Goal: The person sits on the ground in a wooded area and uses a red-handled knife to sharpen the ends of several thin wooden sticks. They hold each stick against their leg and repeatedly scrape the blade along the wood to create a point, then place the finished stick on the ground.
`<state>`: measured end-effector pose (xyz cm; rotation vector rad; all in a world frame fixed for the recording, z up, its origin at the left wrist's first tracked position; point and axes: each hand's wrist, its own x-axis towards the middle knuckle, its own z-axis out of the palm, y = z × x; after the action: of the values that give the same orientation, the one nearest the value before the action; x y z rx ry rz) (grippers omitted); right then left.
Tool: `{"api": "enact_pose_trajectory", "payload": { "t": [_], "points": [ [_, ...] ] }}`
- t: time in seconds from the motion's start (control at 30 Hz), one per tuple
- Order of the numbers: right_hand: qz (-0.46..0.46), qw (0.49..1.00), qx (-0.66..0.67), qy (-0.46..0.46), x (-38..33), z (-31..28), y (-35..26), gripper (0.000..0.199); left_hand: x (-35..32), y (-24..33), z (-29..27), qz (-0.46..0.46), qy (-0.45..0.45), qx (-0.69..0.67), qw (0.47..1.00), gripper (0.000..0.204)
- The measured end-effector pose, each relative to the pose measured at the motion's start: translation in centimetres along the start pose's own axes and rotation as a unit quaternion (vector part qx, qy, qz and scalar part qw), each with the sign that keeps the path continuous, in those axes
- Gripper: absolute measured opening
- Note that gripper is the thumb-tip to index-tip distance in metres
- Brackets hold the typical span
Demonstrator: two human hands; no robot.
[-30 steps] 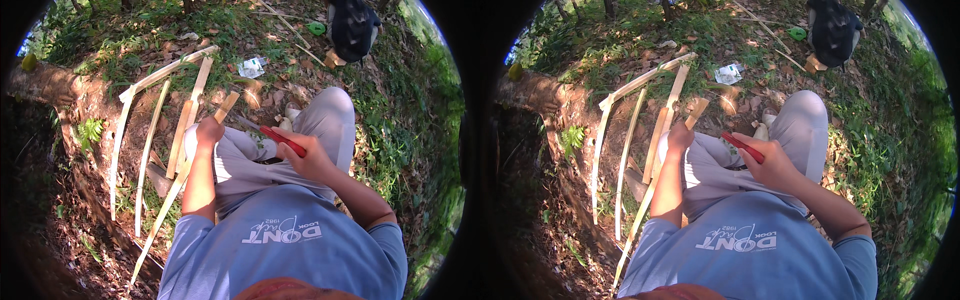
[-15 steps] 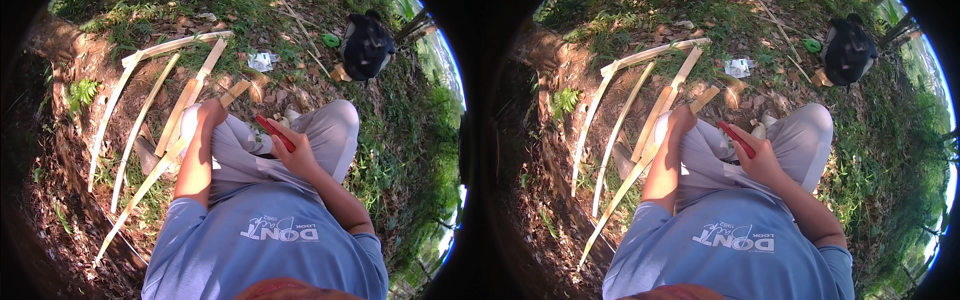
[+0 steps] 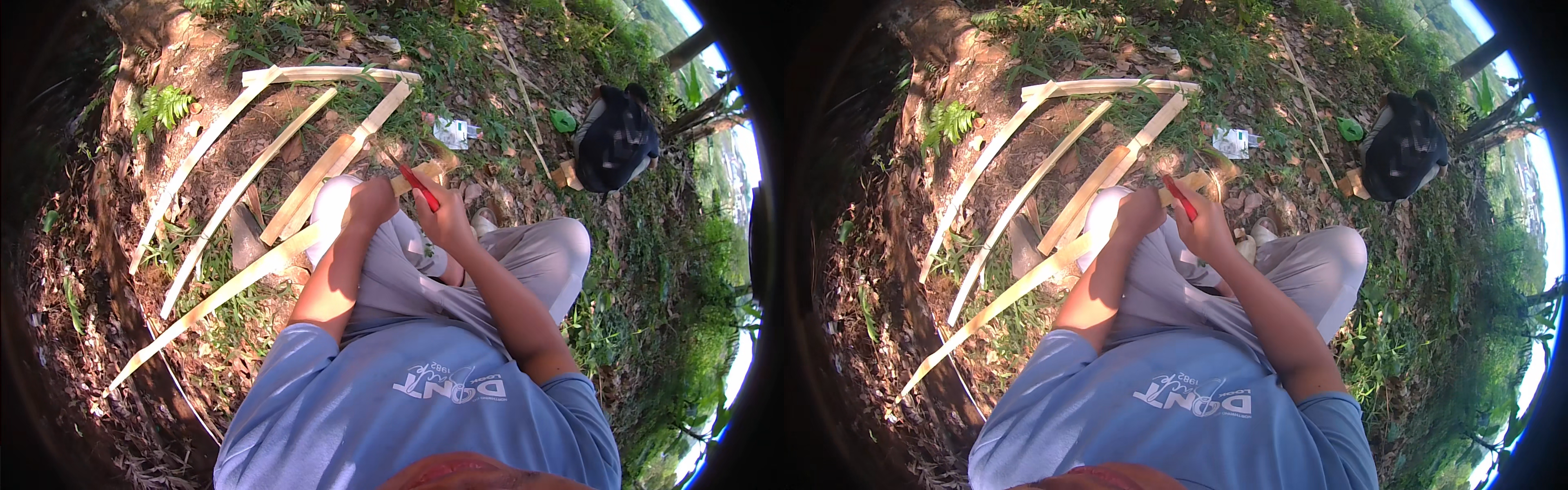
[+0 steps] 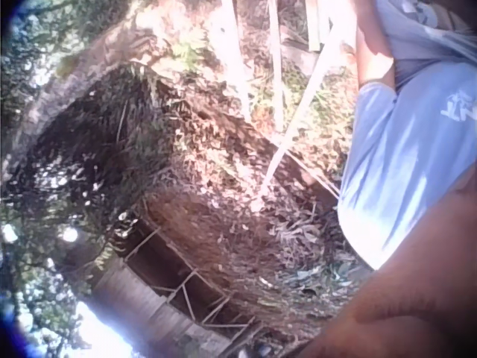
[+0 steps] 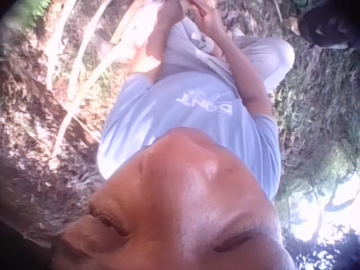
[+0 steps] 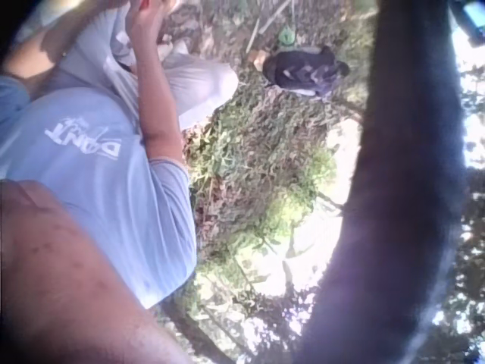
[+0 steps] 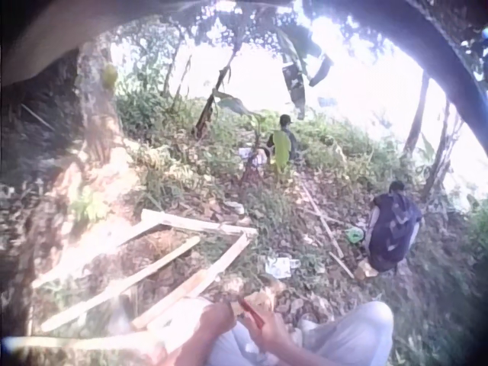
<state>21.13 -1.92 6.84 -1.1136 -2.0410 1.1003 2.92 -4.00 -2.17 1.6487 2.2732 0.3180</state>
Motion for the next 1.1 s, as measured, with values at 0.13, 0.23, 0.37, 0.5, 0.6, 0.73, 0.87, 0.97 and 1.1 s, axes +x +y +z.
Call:
{"api": "enact_pose_trajectory", "payload": {
  "t": [0.13,0.23,0.37,0.5,0.6,0.73,0.87,0.97,1.1],
  "points": [
    [0.010,0.997,0.077,0.016,1.8,0.6,-0.1,0.040,0.6,-0.5,-1.0,-0.018,-0.032,0.004,0.999,0.028],
    [0.029,0.998,0.049,0.005,-2.3,-1.8,-0.7,0.039,0.8,-0.5,-1.2,-0.036,-0.060,0.001,0.998,0.031],
    [0.062,0.997,0.032,0.019,-11.8,-6.4,-1.5,0.044,1.3,0.0,-2.2,-0.046,-0.129,-0.037,0.990,0.036],
    [0.094,0.994,-0.052,-0.010,-18.7,-12.2,-5.7,0.046,2.4,-1.3,-2.0,-0.043,-0.172,-0.075,0.981,0.038],
    [0.078,0.994,-0.078,-0.017,-20.1,-14.0,-7.4,0.046,3.6,-1.9,-2.1,-0.022,-0.211,-0.097,0.972,0.039],
    [0.132,0.991,-0.020,-0.032,-18.1,-13.9,-8.0,0.045,4.5,-2.8,-1.5,-0.001,-0.211,-0.115,0.971,0.041],
    [0.069,0.997,0.012,-0.021,-16.2,-12.9,-8.5,0.043,5.1,-3.7,-1.2,0.008,-0.192,-0.103,0.976,0.042],
    [0.068,0.998,-0.006,-0.014,-15.4,-12.7,-9.1,0.042,5.0,-3.4,-1.2,0.007,-0.196,-0.097,0.976,0.043],
    [0.069,0.997,0.022,0.014,-14.1,-11.1,-8.3,0.042,4.3,-2.4,-2.0,0.003,-0.187,-0.102,0.977,0.042]
  ]
}}
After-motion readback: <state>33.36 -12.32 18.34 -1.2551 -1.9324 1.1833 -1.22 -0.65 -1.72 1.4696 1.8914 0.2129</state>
